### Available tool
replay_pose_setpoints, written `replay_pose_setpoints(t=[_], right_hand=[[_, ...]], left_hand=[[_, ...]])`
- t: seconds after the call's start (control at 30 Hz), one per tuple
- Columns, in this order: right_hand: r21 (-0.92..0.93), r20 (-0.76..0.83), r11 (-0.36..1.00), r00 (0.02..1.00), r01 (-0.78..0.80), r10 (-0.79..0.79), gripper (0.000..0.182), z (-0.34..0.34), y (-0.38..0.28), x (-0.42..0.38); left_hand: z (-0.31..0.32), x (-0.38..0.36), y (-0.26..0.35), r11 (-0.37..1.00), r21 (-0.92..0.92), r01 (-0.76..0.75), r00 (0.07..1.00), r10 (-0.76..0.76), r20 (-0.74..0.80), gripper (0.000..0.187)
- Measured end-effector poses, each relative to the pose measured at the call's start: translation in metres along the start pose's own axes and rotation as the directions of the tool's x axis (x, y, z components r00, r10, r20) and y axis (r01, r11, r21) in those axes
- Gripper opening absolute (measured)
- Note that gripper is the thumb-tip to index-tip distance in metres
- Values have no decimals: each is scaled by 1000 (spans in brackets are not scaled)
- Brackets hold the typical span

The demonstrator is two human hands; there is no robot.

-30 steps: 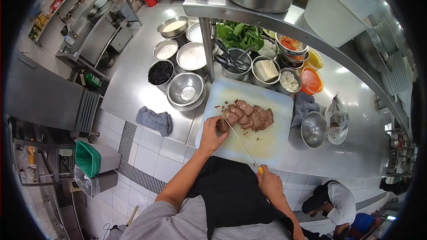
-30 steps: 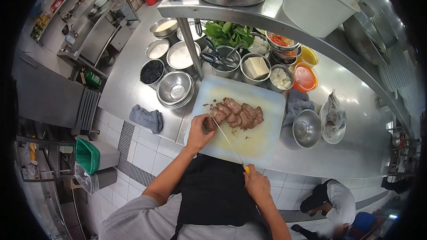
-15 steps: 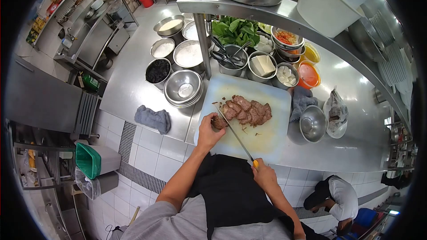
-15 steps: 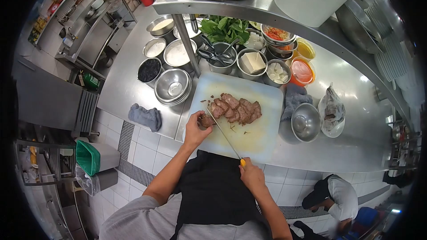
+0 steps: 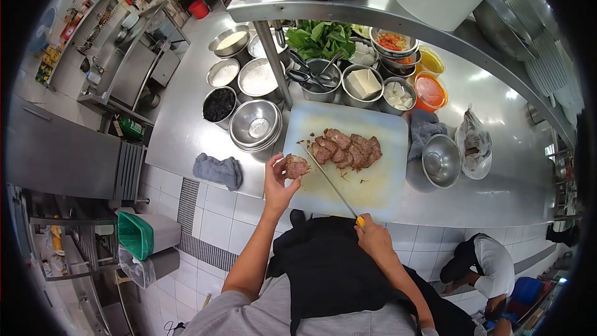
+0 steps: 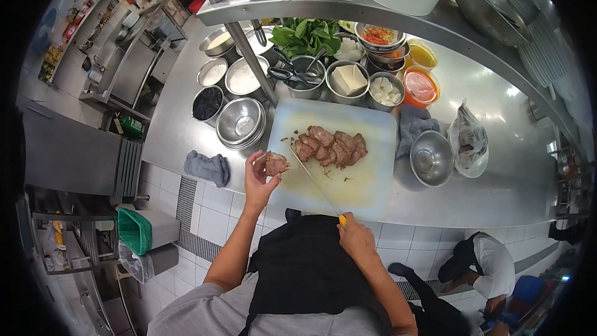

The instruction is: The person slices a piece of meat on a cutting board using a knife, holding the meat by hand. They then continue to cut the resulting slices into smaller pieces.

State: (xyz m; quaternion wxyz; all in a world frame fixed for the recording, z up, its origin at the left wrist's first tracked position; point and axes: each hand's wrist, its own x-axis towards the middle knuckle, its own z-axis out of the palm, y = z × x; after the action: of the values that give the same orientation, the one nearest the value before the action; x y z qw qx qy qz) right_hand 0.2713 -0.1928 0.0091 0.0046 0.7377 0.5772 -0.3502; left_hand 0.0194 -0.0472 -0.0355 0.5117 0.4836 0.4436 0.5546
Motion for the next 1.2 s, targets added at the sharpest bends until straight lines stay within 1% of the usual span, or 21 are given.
replay_pose_setpoints(t=[0.03, 0.1, 0.13, 0.17, 0.2, 0.23, 0.27, 0.3, 0.33, 0.4, 0.43, 0.5, 0.6, 0.63, 0.7, 0.73, 0.8, 0.93, 1.0, 1.13, 1.2], right_hand=[[0, 2, 1000, 1000, -2, 2, 36, 0, 0, 0], [-1, 4, 1000, 1000, -3, 3, 36, -2, -1, -1], [-5, 7, 1000, 1000, -5, 5, 36, -2, -1, -1], [-3, 7, 1000, 1000, -6, 6, 36, -2, -1, -2], [24, 5, 1000, 1000, 9, -9, 37, -2, 0, -2], [50, 4, 998, 1000, 25, -26, 37, -2, 0, -2], [49, 6, 998, 1000, 26, -27, 37, -3, 0, -4], [96, -7, 994, 998, 58, -58, 38, -5, -2, -6], [142, -23, 986, 996, 90, -87, 38, -8, -3, -8], [150, -43, 983, 994, 103, -98, 38, -13, -7, -13], [162, -59, 980, 992, 118, -110, 39, -15, -8, -15], [172, -63, 977, 991, 127, -118, 38, -18, -9, -17], [178, -69, 975, 990, 135, -124, 37, -22, -10, -18], [176, -68, 975, 990, 137, -127, 37, -23, -11, -18], [172, -60, 977, 991, 129, -120, 37, -27, -14, -19], [169, -53, 978, 992, 120, -113, 37, -29, -15, -20], [161, -41, 981, 994, 110, -105, 37, -27, -12, -18], [125, -42, 987, 994, 104, -100, 38, -30, -14, -17], [128, -53, 986, 994, 103, -97, 38, -33, -17, -19], [175, -70, 979, 993, 107, -96, 38, -32, -15, -19], [173, -68, 980, 994, 97, -87, 38, -34, -17, -19]], left_hand=[[-2, 0, -2, 1000, 4, 0, 1000, 0, 0, 75], [-2, 3, -3, 967, 253, -3, 999, 16, -48, 65], [-2, 3, -3, 967, 254, -5, 999, 17, -46, 65], [2, 6, 5, 908, 417, 28, 1000, -30, -1, 60], [5, 8, 9, 821, 568, 50, 996, -83, 33, 55], [8, 11, 4, 821, 569, 51, 996, -84, 32, 55], [13, 15, -2, 796, 604, -22, 996, -34, 80, 50], [15, 16, -6, 767, 634, -95, 991, 15, 130, 46], [15, 16, -9, 769, 632, -96, 991, 17, 130, 46], [21, 16, -5, 755, 631, -182, 983, 136, 121, 44], [20, 16, -7, 756, 629, -182, 983, 134, 123, 44], [13, 13, -10, 708, 636, -307, 951, 258, 171, 43], [8, 6, -13, 731, 587, -348, 937, 287, 199, 40], [7, 4, -14, 731, 588, -345, 938, 284, 198, 40], [8, 3, -14, 785, 553, -281, 958, 197, 208, 39], [11, 2, -14, 788, 549, -278, 959, 194, 206, 39], [16, 4, -13, 757, 565, -330, 944, 261, 201, 37], [19, 9, -17, 767, 560, -314, 950, 257, 180, 36], [19, 11, -19, 778, 561, -284, 959, 231, 164, 37], [20, 14, -22, 755, 576, -313, 950, 262, 173, 37], [21, 16, -25, 813, 549, -197, 978, 198, 58, 30]])
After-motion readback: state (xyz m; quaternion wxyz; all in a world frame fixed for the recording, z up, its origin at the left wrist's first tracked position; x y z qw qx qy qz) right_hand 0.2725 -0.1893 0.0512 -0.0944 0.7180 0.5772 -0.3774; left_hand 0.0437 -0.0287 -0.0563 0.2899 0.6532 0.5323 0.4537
